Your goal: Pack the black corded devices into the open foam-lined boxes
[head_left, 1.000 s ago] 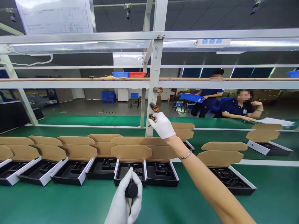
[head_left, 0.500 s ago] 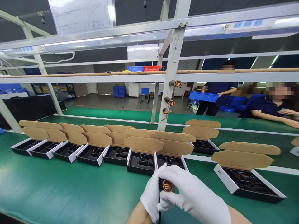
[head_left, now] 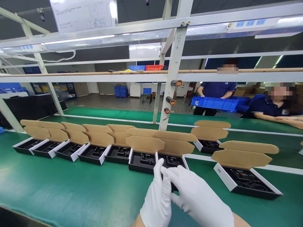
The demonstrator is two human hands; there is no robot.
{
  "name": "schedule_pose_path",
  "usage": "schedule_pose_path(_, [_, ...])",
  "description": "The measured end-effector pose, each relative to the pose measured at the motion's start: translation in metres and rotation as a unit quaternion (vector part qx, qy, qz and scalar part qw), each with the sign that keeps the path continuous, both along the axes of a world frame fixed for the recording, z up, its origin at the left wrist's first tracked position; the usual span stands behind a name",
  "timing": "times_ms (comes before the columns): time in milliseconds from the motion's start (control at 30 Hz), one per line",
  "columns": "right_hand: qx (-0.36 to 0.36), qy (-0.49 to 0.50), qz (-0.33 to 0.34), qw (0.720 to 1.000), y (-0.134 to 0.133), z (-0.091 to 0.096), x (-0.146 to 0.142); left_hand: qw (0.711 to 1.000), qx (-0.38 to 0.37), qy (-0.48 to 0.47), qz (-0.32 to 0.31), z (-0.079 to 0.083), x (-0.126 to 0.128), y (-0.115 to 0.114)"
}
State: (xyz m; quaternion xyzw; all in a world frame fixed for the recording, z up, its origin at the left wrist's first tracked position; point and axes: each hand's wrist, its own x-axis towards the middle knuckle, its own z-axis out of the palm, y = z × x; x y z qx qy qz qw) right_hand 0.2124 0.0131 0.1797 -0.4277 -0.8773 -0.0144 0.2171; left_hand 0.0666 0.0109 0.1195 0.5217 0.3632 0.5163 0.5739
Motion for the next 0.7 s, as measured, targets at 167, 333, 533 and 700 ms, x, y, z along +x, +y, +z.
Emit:
schedule_pose_path(167, [-0.02, 0.095, 0.024, 0.995, -0.005, 0.009, 0.008, 0.997, -0.034, -0.061, -0.022, -0.015, -0.023, 0.027])
schedule_pose_path(333, [-0.011, 0.117, 0.026, 0.993, -0.012, 0.011, 0.011, 0.985, -0.154, -0.057, -0.055, -0.061, -0.023, 0.074])
schedule_pose_path(533, [-0.011, 0.187, 0.029, 0.982, -0.005, 0.004, 0.02, 0.955, -0.226, -0.009, -0.194, -0.101, 0.002, 0.041])
schedule_pose_path(700, [-0.089, 0.246, -0.01, 0.965, 0.006, -0.007, 0.044, 0.922, -0.287, -0.016, -0.26, -0.11, -0.012, -0.01])
